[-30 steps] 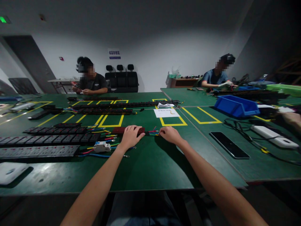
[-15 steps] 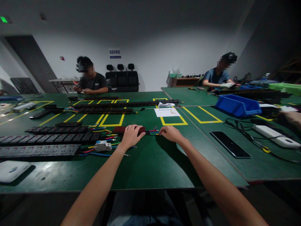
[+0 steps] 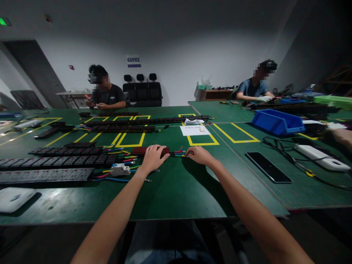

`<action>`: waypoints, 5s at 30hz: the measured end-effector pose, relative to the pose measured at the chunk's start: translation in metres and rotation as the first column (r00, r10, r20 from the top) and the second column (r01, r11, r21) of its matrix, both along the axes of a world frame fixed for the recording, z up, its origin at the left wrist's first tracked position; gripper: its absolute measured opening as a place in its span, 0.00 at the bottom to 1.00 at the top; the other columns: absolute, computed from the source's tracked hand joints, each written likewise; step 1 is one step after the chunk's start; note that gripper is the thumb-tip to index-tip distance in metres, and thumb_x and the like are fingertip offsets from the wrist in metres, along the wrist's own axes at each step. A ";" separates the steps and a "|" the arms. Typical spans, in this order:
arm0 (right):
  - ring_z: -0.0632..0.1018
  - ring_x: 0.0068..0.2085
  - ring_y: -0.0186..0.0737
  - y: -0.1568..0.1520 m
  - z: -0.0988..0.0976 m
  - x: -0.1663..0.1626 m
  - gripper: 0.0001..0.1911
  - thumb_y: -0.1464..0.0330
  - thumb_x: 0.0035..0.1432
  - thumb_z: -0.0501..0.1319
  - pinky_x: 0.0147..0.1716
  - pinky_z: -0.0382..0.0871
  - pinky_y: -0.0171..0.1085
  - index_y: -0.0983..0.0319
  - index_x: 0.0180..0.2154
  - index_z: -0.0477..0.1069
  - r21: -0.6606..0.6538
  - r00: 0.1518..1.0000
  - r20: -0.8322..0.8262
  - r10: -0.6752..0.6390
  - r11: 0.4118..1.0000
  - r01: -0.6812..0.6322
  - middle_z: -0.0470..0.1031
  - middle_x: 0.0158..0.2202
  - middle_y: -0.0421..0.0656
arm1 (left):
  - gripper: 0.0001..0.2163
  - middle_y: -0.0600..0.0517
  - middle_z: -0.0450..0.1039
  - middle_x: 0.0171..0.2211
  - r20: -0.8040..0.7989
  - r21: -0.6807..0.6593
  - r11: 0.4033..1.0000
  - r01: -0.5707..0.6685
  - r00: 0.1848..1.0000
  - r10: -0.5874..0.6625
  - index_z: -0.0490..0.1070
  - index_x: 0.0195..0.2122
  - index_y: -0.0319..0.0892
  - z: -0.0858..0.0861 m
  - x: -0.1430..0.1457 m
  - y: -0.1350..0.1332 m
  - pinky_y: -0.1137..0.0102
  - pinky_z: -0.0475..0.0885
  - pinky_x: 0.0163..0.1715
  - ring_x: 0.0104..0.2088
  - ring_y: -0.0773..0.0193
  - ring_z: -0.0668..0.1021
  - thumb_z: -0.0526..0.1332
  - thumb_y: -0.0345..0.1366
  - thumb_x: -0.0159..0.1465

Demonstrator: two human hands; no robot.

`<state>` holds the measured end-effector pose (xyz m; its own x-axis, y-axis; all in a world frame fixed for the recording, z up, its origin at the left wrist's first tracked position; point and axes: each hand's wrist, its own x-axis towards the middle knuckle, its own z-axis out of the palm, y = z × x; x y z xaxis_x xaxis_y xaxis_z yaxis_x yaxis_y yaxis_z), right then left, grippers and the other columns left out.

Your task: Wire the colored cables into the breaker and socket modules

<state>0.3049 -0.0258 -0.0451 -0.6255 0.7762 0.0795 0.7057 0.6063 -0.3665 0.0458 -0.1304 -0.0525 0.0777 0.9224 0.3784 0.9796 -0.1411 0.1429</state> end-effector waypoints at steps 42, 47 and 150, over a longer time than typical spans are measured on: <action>0.77 0.35 0.39 0.002 -0.011 -0.004 0.07 0.64 0.63 0.64 0.28 0.57 0.33 0.57 0.39 0.80 -0.004 0.997 -0.008 -0.081 0.997 0.081 0.81 0.37 0.43 | 0.23 0.43 0.74 0.57 0.005 0.003 1.000 0.001 1.000 -0.001 0.71 0.62 0.45 0.000 0.000 0.000 0.52 0.66 0.60 0.58 0.47 0.73 0.56 0.52 0.73; 0.78 0.36 0.40 0.001 -0.010 -0.004 0.07 0.64 0.62 0.64 0.29 0.58 0.33 0.58 0.40 0.80 -0.013 0.995 -0.007 -0.098 0.995 0.098 0.81 0.37 0.44 | 0.23 0.43 0.74 0.56 -0.004 0.014 1.000 -0.003 1.000 0.003 0.72 0.62 0.45 0.000 0.001 -0.001 0.52 0.65 0.60 0.58 0.47 0.73 0.57 0.52 0.73; 0.81 0.42 0.43 0.004 0.003 0.010 0.09 0.64 0.66 0.64 0.36 0.66 0.34 0.56 0.44 0.83 0.097 0.994 0.027 0.103 0.990 -0.105 0.84 0.43 0.43 | 0.24 0.42 0.73 0.57 -0.011 -0.005 1.000 -0.010 1.000 0.010 0.71 0.62 0.45 0.001 0.001 0.000 0.52 0.65 0.60 0.59 0.46 0.72 0.56 0.53 0.73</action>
<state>0.3148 -0.0219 -0.0416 -0.7050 0.6959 0.1370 0.6442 0.7091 -0.2869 0.0464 -0.1302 -0.0517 0.0727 0.9250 0.3730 0.9824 -0.1309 0.1332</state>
